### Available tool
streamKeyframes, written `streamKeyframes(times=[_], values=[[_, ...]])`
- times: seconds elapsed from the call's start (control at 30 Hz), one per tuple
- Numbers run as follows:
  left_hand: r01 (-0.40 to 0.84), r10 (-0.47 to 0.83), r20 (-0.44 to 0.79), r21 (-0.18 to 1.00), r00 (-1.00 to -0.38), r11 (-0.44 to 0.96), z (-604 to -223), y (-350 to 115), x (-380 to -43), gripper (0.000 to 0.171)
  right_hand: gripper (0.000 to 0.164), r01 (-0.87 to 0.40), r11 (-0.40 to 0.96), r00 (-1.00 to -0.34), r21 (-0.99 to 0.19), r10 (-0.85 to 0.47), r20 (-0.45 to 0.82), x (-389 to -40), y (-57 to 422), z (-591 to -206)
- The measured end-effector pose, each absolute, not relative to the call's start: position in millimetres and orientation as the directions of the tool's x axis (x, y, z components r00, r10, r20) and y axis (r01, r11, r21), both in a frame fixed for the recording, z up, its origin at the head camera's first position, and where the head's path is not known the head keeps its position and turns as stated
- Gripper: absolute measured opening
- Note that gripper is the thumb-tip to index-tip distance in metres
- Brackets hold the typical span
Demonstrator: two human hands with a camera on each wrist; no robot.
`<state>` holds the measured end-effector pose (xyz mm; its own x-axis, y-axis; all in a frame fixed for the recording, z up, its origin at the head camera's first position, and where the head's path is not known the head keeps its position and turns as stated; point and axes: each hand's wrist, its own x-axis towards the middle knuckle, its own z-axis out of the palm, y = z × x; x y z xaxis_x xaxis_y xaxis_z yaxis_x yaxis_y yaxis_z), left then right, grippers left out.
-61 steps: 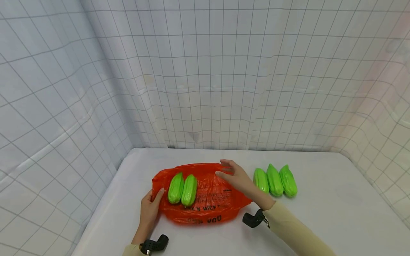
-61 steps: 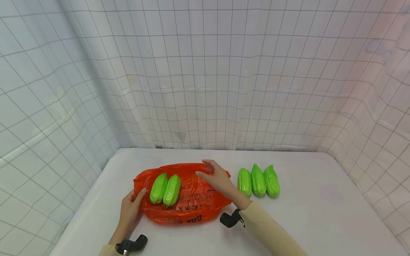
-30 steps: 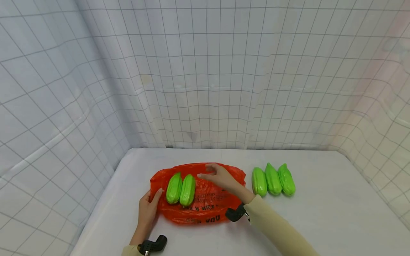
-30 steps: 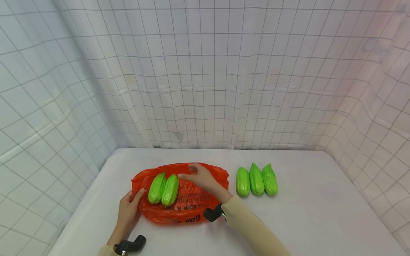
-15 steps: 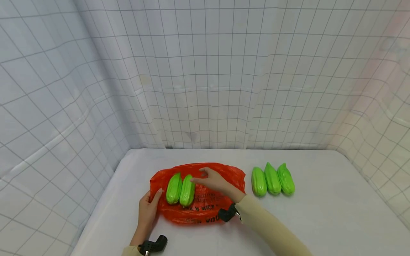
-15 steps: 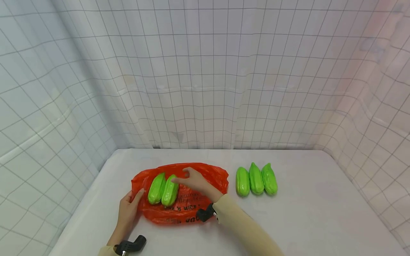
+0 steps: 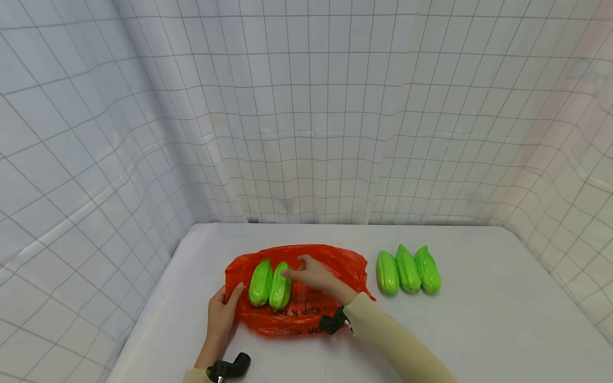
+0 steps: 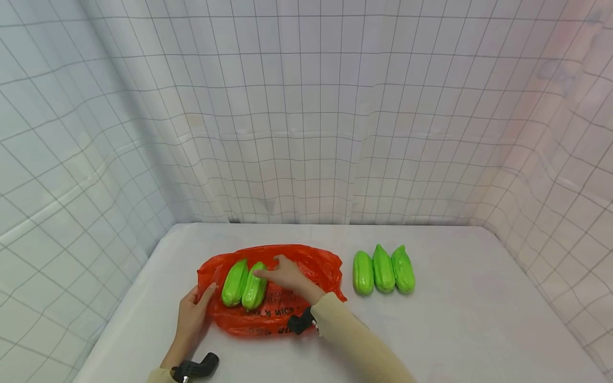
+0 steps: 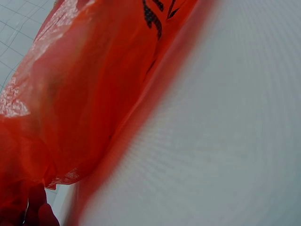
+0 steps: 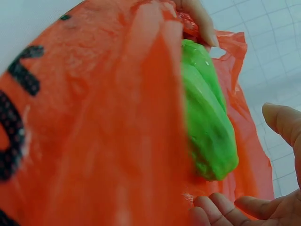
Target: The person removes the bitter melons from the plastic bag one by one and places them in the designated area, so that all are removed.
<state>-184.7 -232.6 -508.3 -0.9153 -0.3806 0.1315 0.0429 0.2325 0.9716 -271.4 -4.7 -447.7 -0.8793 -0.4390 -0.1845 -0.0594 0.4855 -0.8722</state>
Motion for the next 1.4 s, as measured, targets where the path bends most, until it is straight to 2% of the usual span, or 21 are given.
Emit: streamKeyframes(times=[0.47, 0.97, 1.4], values=[[0.053, -0.379, 0.132, 0.976, -0.916, 0.212, -508, -232, -185, 0.035, 0.087, -0.071, 0.505, -0.903, -0.860, -0.400, -0.160, -272, -18, -464], [-0.006, -0.415, 0.100, 0.969, -0.904, 0.247, -512, -234, -184, 0.041, 0.095, -0.045, 0.526, -0.915, -0.849, -0.363, -0.177, -265, -32, -465], [-0.002, -0.407, 0.103, 0.968, -0.907, 0.250, -508, -232, -187, 0.040, 0.088, -0.076, 0.546, -0.934, -0.835, -0.331, -0.131, -266, -34, -470]])
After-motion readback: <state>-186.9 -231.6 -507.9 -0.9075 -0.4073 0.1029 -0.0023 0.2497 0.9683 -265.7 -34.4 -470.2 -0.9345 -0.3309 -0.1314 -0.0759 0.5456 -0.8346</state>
